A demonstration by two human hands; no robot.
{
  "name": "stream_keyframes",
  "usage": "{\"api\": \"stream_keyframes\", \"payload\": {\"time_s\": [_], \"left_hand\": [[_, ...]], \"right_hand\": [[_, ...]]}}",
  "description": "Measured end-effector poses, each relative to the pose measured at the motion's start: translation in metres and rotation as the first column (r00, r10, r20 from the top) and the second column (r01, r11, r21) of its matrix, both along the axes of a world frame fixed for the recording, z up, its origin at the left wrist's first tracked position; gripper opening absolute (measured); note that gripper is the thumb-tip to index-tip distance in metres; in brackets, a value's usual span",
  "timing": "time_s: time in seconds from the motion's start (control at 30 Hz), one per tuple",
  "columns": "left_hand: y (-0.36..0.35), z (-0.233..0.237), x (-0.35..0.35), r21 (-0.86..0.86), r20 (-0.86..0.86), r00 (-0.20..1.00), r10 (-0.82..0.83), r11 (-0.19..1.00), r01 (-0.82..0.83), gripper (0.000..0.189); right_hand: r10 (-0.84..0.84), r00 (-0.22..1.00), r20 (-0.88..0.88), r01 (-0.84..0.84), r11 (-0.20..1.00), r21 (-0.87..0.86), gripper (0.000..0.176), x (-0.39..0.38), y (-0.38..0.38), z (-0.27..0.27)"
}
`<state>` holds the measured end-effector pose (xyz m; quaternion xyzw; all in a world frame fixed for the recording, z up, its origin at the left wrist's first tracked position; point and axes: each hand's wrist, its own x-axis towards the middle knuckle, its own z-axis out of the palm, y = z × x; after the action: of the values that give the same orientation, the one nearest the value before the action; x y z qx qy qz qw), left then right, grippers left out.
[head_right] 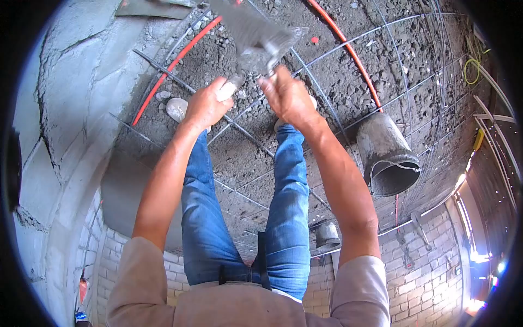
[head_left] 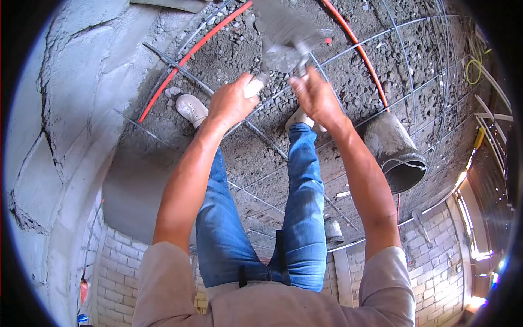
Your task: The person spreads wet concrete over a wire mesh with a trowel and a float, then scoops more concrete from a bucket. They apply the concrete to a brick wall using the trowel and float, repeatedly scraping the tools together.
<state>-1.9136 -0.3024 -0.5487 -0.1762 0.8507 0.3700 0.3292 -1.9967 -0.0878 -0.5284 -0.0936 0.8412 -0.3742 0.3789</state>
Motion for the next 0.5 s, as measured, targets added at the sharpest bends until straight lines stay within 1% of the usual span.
{"api": "stream_keyframes", "payload": {"time_s": [0.03, 0.07, 0.1, 0.17, 0.2, 0.23, 0.3, 0.33, 0.37, 0.4, 0.43, 0.47, 0.5], "left_hand": [[0.001, 0.003, -0.002, -0.001, -0.003, 1.000, 0.001, 1.000, -0.001, 0.033], [0.002, 0.005, -0.001, -0.022, 0.022, 0.997, -0.069, 0.997, 0.069, 0.033], [0.002, 0.006, 0.000, -0.046, 0.048, 0.990, -0.133, 0.990, 0.135, 0.033], [0.001, 0.000, 0.007, -0.059, 0.048, 0.989, -0.139, 0.988, 0.142, 0.032], [0.000, -0.005, 0.009, -0.049, 0.034, 0.994, -0.102, 0.993, 0.103, 0.032], [0.002, -0.007, 0.011, -0.037, 0.021, 0.998, -0.064, 0.997, 0.064, 0.031], [0.004, -0.004, 0.005, -0.037, -0.024, 0.999, -0.042, 0.998, 0.041, 0.031], [0.004, -0.002, 0.004, -0.049, 0.000, 0.998, -0.067, 0.997, 0.067, 0.030], [0.003, -0.002, 0.005, -0.062, 0.025, 0.995, -0.093, 0.994, 0.094, 0.030], [0.001, -0.002, 0.006, -0.086, 0.028, 0.988, -0.154, 0.984, 0.156, 0.029], [-0.001, -0.003, 0.008, -0.089, 0.036, 0.988, -0.148, 0.985, 0.151, 0.029], [-0.001, -0.004, 0.011, -0.083, 0.007, 0.992, -0.123, 0.989, 0.123, 0.029], [0.000, -0.006, 0.012, -0.074, -0.025, 0.995, -0.101, 0.992, 0.098, 0.029]], "right_hand": [[0.177, 0.984, 0.000, -0.177, 0.984, 0.027, 0.036, 0.005, 0.004, -0.012], [0.217, 0.976, 0.017, -0.216, 0.976, -0.015, 0.037, 0.002, 0.000, -0.010], [0.221, 0.975, 0.016, -0.220, 0.975, -0.023, 0.037, 0.001, -0.003, -0.006], [0.023, 0.998, 0.065, -0.024, 1.000, 0.017, 0.037, -0.001, -0.007, 0.007], [-0.094, 0.995, 0.044, 0.095, 0.996, -0.003, 0.037, 0.001, -0.011, 0.006], [-0.097, 0.994, 0.050, 0.097, 0.995, 0.006, 0.037, 0.010, -0.009, 0.003], [-0.091, 0.995, 0.032, 0.093, 0.993, -0.074, 0.037, 0.019, -0.010, -0.004], [-0.092, 0.995, 0.033, 0.094, 0.993, -0.075, 0.037, 0.021, -0.006, -0.006], [-0.055, 0.998, 0.043, 0.058, 0.996, -0.069, 0.036, 0.020, -0.004, -0.004], [-0.012, 0.999, 0.049, 0.015, 0.997, -0.071, 0.036, 0.017, -0.005, -0.005], [0.033, 0.997, 0.064, -0.029, 0.997, -0.068, 0.036, 0.017, -0.005, -0.007], [-0.123, 0.989, 0.078, 0.131, 0.985, -0.110, 0.036, 0.017, -0.009, -0.008], [-0.232, 0.967, 0.102, 0.241, 0.967, -0.089, 0.036, 0.014, -0.013, -0.005]]}}
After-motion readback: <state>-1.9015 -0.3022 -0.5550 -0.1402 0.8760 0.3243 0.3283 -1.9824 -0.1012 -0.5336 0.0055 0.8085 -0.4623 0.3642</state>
